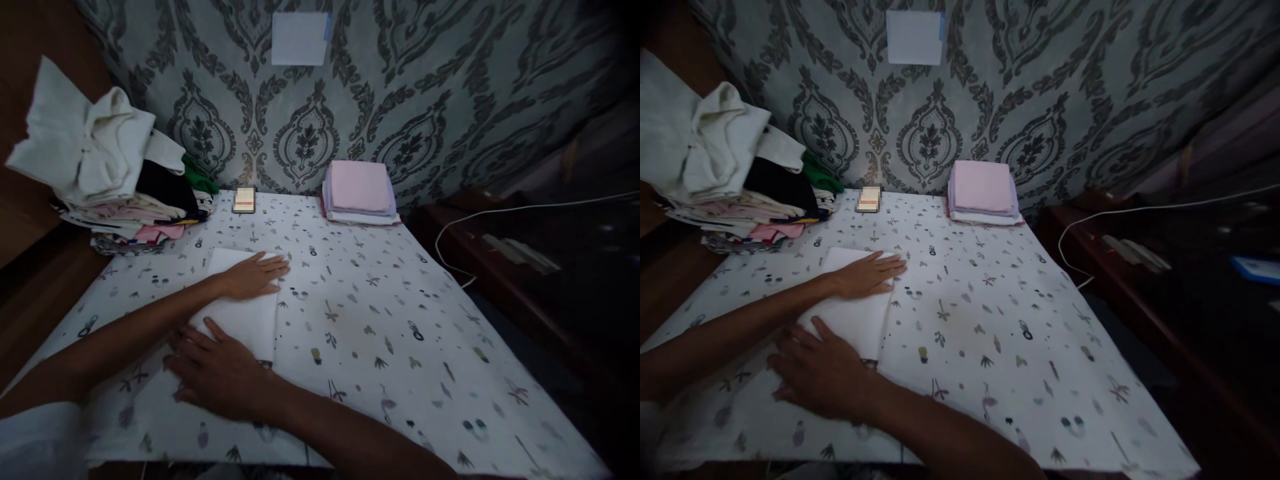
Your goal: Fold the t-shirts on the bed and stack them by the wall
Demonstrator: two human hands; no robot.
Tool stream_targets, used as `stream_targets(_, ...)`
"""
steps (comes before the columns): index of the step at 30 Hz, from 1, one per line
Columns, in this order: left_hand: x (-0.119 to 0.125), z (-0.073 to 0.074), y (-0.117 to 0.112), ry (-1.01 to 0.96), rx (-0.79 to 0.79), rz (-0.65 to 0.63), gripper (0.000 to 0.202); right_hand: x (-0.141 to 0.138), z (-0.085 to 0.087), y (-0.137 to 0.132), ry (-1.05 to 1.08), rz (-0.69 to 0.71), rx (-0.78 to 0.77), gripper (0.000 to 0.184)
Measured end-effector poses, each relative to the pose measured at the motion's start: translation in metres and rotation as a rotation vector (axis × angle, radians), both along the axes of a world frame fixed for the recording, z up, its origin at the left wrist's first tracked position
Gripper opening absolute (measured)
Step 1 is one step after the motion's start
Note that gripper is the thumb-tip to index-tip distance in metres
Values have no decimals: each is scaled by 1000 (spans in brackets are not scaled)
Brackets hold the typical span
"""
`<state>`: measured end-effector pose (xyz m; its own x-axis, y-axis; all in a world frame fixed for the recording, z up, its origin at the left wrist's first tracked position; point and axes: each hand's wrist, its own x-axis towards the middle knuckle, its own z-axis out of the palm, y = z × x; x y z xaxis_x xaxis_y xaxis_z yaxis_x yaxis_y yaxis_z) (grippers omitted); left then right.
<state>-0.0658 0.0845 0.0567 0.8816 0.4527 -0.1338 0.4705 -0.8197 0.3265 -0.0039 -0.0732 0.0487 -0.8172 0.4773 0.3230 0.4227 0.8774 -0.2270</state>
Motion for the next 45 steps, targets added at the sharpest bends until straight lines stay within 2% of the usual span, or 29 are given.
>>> stream_targets(4,19,-5,35,26,-53,36,64,-3,-5,0,-9,-11,11,46)
stream_targets(6,23,-6,47,8,-45,101,64,-5,-6,0,-9,-7,7,44)
stream_targets(8,21,-5,52,-45,-9,206,63,-2,-2,0,5,30,-23,39)
stream_targets(10,14,-1,48,-123,41,306,61,8,9,3,81,75,-105,31)
stream_targets(12,3,6,33,-201,72,332,59,27,26,13,267,16,-243,27)
stream_targets(13,-3,10,22,-226,65,298,58,39,34,21,399,-84,-316,30)
stream_targets(16,-15,17,-25,-238,-29,96,52,70,45,56,685,-374,-425,39)
stream_targets(18,-18,17,-61,-206,-114,-33,51,82,36,82,671,-432,-454,34)
stream_targets(22,-26,12,-117,-183,-215,-178,58,81,-5,115,429,-413,-453,32)
stream_targets(25,-34,16,-139,-173,-257,-223,58,77,-27,121,379,-413,-357,32)
stream_targets(27,-40,22,-146,-167,-315,-216,57,77,-30,122,369,-420,-322,32)
stream_targets(29,-45,29,-146,-188,-355,-124,53,77,-27,125,353,-450,-290,31)
stream_targets(31,-53,32,-138,-280,-277,71,48,77,-21,130,324,-527,-255,33)
stream_targets(33,-67,29,-119,-395,-95,327,46,74,-17,135,285,-644,-250,38)
stream_targets(36,-96,18,-73,-425,82,681,51,71,-21,134,305,-774,-326,52)
stream_targets(38,-111,10,-40,-369,101,813,59,71,-28,121,401,-799,-381,59)
stream_targets(39,-115,8,-24,-350,110,821,60,71,-31,109,459,-801,-399,61)
stream_targets(41,-113,6,3,-341,128,730,58,72,-36,78,571,-795,-424,64)
stream_targets(45,-77,16,37,-255,22,464,48,63,-36,5,771,-795,-520,67)
